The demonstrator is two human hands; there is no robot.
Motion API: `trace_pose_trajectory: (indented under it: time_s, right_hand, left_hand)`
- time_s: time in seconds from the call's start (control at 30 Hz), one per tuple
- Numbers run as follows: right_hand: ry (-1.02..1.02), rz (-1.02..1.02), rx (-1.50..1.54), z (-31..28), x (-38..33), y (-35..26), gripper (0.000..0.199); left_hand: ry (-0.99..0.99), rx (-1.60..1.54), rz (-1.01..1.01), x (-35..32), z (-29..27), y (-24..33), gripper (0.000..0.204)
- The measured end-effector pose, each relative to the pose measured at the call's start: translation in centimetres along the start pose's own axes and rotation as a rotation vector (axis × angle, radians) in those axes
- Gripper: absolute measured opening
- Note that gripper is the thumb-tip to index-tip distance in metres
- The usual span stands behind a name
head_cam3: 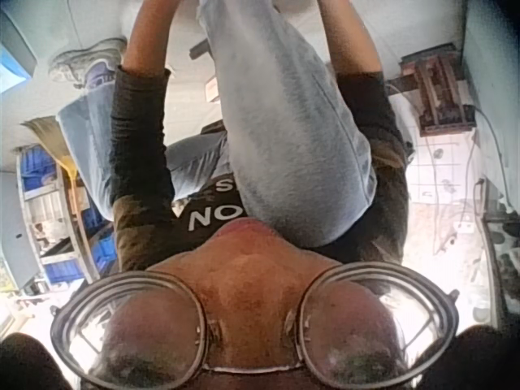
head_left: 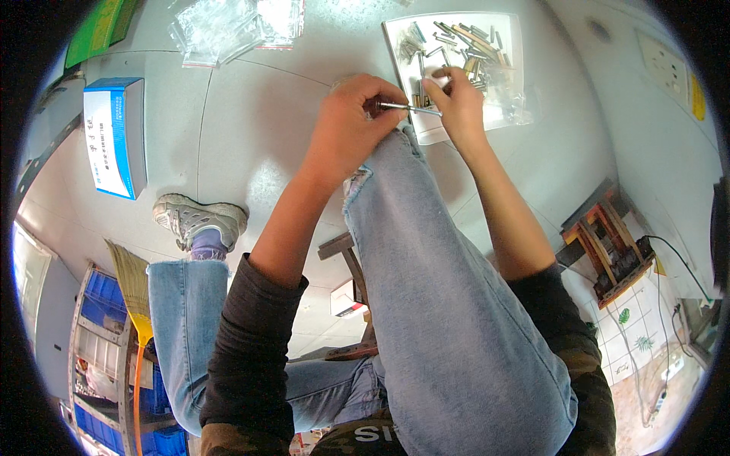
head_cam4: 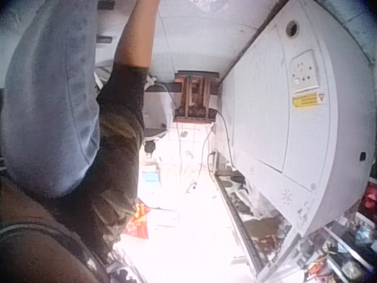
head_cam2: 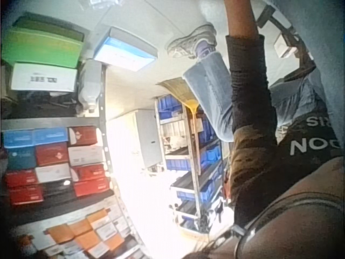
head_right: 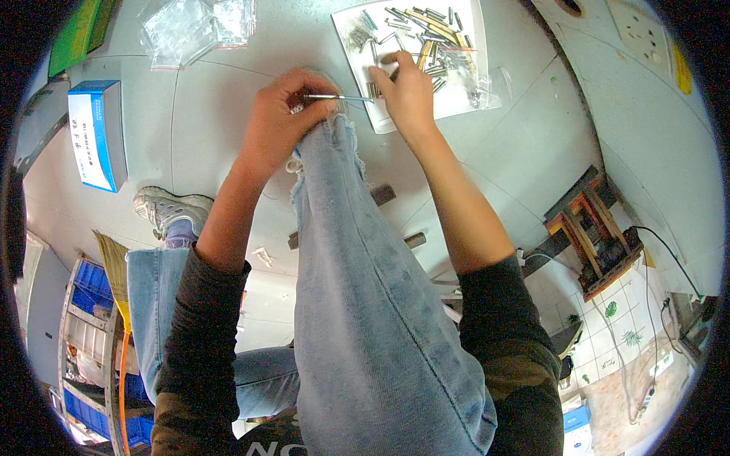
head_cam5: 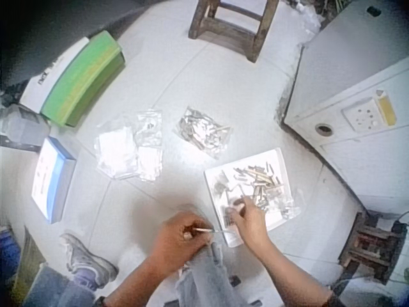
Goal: The person sits on the floor and repeatedly picks up small metal fasteners and washers from a white tray and plastic bags. They insert washers onto the fasteners by hand, then place the assembled pieces back into the tray. The person handles items one at a time throughout the clip.
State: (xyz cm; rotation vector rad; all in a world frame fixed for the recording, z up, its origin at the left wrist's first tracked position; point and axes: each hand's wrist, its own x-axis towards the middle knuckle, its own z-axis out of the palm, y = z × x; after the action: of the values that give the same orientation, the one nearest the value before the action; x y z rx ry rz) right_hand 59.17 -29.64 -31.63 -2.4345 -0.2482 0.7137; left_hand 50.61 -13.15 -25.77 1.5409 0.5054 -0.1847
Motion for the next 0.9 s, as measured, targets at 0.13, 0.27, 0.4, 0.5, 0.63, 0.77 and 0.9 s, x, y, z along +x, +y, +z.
trace_pose_trajectory:
  time_s: [0.13,0.27,0.4,0.5,0.63,0.77,0.9]
  right_hand:
    - [0.017,-0.049,-0.299,2.7,2.7,1.3,0.026]
    - [0.023,0.018,-0.117,0.8,2.6,0.6,0.023]
    - [-0.312,0.272,0.665,-3.7,0.9,-1.3,0.017]
    - [-0.516,0.298,1.073,-5.9,0.1,-3.6,0.01]
    - [-0.575,0.277,1.169,-6.2,-0.5,-6.6,0.01]
    - [-0.507,0.235,1.133,-6.1,-0.8,-8.0,0.01]
    - [-0.45,0.244,1.173,-5.9,-0.9,-8.2,0.01]
  left_hand:
    - [-0.005,-0.166,-0.077,0.1,-0.4,0.2,0.012]
    - [0.0,-0.278,-0.121,0.2,-1.1,0.3,0.012]
    - [0.012,-0.431,-0.098,0.6,-1.1,0.3,0.011]
    - [-0.062,-0.479,-0.135,0.8,-1.0,0.9,0.009]
    - [-0.06,-0.551,-0.155,1.2,-0.2,2.1,0.015]
    - [-0.013,-0.579,-0.131,1.4,-0.3,2.7,0.022]
    - [-0.002,-0.561,-0.117,1.5,-0.1,2.6,0.022]
